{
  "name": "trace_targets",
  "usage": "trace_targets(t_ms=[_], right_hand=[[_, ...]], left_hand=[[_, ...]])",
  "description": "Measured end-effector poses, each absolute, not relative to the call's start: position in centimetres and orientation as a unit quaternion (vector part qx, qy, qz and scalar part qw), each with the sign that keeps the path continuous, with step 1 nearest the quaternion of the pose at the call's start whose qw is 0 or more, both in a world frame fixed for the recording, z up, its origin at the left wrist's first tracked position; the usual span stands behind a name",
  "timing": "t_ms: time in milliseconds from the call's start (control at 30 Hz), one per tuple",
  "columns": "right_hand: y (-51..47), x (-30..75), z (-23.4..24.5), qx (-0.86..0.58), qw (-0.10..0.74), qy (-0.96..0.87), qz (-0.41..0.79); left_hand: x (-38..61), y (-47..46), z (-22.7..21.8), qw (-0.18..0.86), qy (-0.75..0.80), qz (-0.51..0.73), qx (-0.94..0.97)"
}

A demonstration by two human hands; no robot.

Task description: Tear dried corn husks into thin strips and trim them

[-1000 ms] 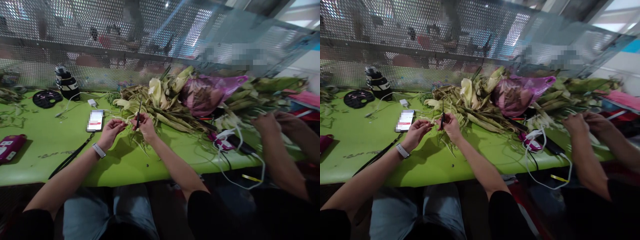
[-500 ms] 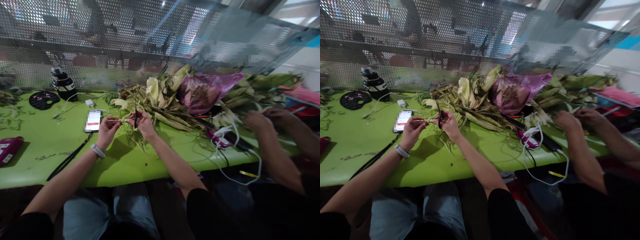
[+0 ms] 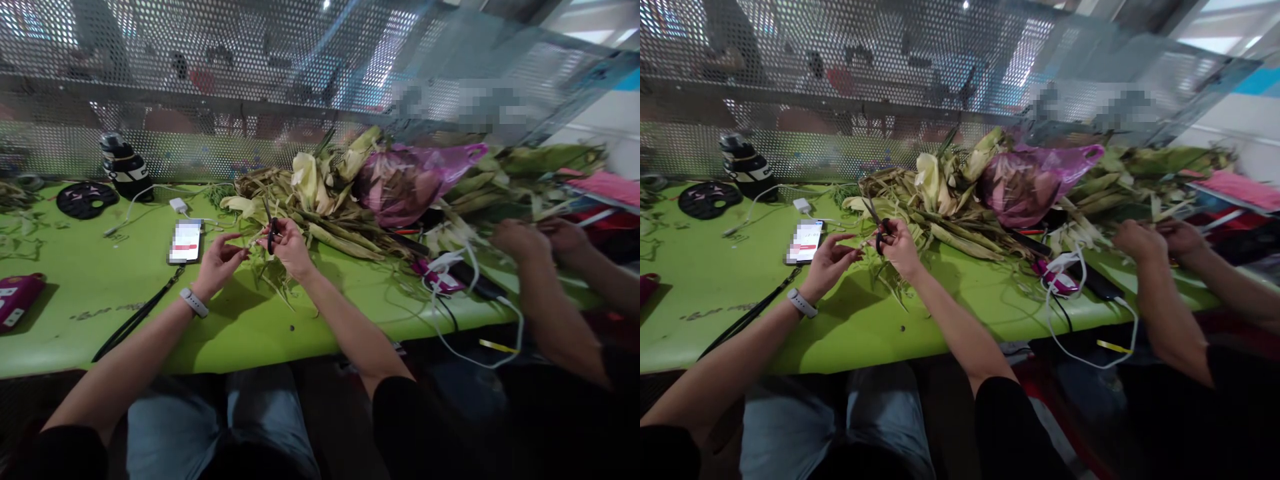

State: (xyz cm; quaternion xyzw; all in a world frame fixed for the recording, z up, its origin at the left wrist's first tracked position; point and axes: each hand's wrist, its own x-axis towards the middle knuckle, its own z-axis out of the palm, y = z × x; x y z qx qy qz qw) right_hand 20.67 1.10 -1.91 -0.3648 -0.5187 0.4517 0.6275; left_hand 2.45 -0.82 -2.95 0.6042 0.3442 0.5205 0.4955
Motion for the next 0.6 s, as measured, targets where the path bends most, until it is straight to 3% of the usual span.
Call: trace_targets(t_ms=[167, 600], right_hand=[[0.93, 20.82, -1.94, -0.358, 0.605, -0.546, 0.455], [0.29, 20.87, -1.46, -0.347, 0.587, -0.560, 0.470]], left_hand=[[2.54, -1.47, -2.32, 0.544, 0.348, 0.461, 0.609], [2.73, -0.88, -2.63, 0.586, 0.345, 0.478, 0.556]])
